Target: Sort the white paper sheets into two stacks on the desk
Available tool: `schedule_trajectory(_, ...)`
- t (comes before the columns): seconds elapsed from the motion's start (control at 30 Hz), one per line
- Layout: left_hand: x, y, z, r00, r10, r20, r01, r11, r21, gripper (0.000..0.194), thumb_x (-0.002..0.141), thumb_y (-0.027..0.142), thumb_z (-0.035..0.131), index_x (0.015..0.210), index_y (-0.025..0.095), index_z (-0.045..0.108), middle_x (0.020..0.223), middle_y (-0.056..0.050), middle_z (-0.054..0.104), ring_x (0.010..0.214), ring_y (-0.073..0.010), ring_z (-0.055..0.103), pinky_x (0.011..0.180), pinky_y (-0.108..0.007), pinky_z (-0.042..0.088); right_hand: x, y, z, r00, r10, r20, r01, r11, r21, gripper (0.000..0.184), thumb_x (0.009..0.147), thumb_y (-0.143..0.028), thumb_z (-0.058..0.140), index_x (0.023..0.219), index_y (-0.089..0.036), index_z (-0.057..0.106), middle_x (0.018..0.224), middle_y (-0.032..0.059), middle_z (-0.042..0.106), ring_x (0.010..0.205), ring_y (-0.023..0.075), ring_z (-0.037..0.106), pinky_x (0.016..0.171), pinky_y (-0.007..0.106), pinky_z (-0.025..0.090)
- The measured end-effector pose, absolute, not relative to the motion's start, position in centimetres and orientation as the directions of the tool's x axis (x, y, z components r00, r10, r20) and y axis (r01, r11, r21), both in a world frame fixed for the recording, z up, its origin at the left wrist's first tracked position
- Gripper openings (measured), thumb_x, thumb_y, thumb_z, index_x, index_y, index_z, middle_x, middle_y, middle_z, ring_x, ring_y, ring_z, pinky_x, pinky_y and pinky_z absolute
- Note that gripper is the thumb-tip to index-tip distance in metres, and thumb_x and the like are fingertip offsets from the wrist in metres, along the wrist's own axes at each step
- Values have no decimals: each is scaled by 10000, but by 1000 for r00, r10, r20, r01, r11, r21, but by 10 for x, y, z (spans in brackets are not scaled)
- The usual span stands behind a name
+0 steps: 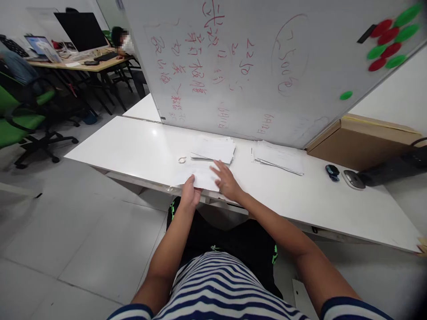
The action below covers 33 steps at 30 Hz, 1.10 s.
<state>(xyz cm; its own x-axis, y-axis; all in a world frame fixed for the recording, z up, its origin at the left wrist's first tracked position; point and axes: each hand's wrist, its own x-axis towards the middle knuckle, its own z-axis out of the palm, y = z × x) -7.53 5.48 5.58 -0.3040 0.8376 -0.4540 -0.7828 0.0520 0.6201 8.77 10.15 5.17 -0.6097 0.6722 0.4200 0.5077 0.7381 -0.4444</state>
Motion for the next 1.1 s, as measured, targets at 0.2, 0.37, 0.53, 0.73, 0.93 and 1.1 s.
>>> schedule_trajectory(0.2,-82,25,43,-247,768,-591,-771,213,600,267,921,207,502,1167,166,597,1023,-70,712,776,-155,675,791,-348,583,82,168,40,-350,918,185,829,396,-394,586,953,-341,389,1492,-128,304,1577,145,239,1468,288,161,1157,530,211)
schedule_trajectory(0.37,-79,1,30,-153,767,-623,-666,387,638,291,918,268,518,1184,161,572,1006,-108,709,740,-186,684,684,-369,590,78,189,34,-417,908,30,898,417,-137,475,975,-300,353,1429,-166,399,1543,136,328,1427,284,278,1136,616,142)
schedule_trajectory(0.53,-77,-4,21,-301,757,-580,-498,393,773,363,895,274,571,1214,103,555,1081,-165,679,773,-213,685,662,-365,590,76,190,29,-477,874,94,876,482,-35,428,992,-225,266,1337,-143,504,1446,154,474,1327,280,437,1127,611,152)
schedule_trajectory(0.73,-75,-2,19,-366,765,-530,-377,399,836,431,880,296,608,1255,92,547,1146,-181,654,867,-251,676,671,-371,592,74,190,31,-493,865,95,868,496,-8,390,966,-188,316,1269,-142,557,1394,171,523,1283,275,486,1114,601,174)
schedule_trajectory(0.93,-76,-5,23,-373,774,-512,-346,397,850,454,882,309,603,1282,104,537,1192,-181,638,922,-258,660,659,-338,588,74,187,38,-481,874,67,872,485,-58,346,943,-164,347,1147,-170,626,1333,138,580,1212,252,539,1115,584,174)
schedule_trajectory(1.1,-80,-5,22,-397,775,-492,-327,381,865,494,886,320,593,1324,106,509,1246,-187,612,935,-261,656,633,-327,585,74,187,41,-446,893,63,880,450,-152,328,977,-308,361,1089,-197,649,1295,117,608,1207,259,538,1102,590,186)
